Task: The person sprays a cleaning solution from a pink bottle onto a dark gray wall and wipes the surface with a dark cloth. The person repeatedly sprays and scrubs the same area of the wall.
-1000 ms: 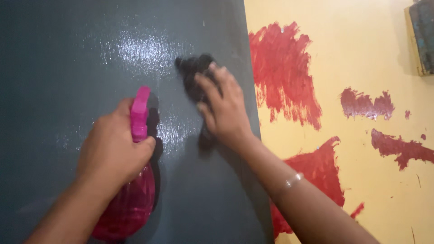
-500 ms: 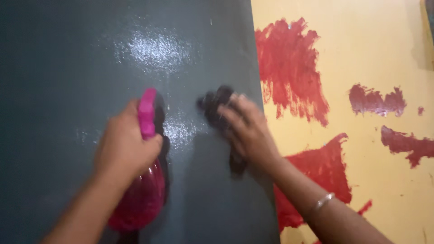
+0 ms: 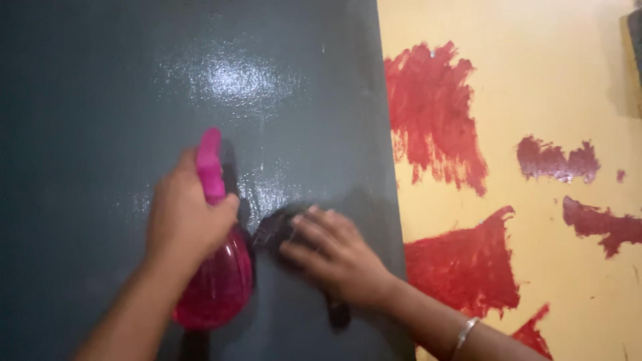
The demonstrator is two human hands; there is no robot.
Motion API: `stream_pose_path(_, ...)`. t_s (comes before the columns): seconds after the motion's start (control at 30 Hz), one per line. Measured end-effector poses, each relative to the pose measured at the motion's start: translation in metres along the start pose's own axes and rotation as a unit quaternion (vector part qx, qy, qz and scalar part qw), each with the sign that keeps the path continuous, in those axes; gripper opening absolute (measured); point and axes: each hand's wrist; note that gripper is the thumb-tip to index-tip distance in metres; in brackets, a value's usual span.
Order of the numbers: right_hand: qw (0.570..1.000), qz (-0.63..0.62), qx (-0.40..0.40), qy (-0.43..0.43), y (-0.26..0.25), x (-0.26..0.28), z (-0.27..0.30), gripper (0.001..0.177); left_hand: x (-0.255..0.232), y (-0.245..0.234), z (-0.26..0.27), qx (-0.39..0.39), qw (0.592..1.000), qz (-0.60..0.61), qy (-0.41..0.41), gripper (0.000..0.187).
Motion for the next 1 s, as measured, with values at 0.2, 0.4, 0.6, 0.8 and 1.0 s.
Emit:
stream_pose_path(0.2,0.999,0.016,-0.002,-0.034,0.012,-0.023,-0.048,0.063,-0.024,-0.013,-0.021,-0.022,0.998,-0.055,0.005,0.062)
stream_pose_path(0.4,0.985,0.086,-0.111,0.098,0.02,-0.109,-0.135,0.064,-0.023,-0.017,-0.022,-0.02,0.997,-0.069,0.008,0.067)
stream_pose_path(0.6,0.959,0.087,-0.191,0.191,0.045,-0.107,-0.171,0.065,-0.017,-0.014,-0.025,-0.023,0.996,-0.08,-0.014,0.061)
stream_pose_path(0.8,0.99,0.05,-0.129,0.015,0.053,-0.051,-0.153,0.06,-0.013,-0.013,-0.026,-0.046,0.996,-0.039,0.072,0.056)
stream_pose_path(1.0,0.975,0.087,-0.164,0.122,0.023,-0.129,-0.139,0.063,-0.017,-0.015,-0.032,-0.006,0.997,-0.08,-0.017,0.051)
Point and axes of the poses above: each hand's wrist, its own z-axis away from the middle knuckle, its own y-axis out of the palm, x = y × z, and after that the axes turned 4 degrees about z, right-handed
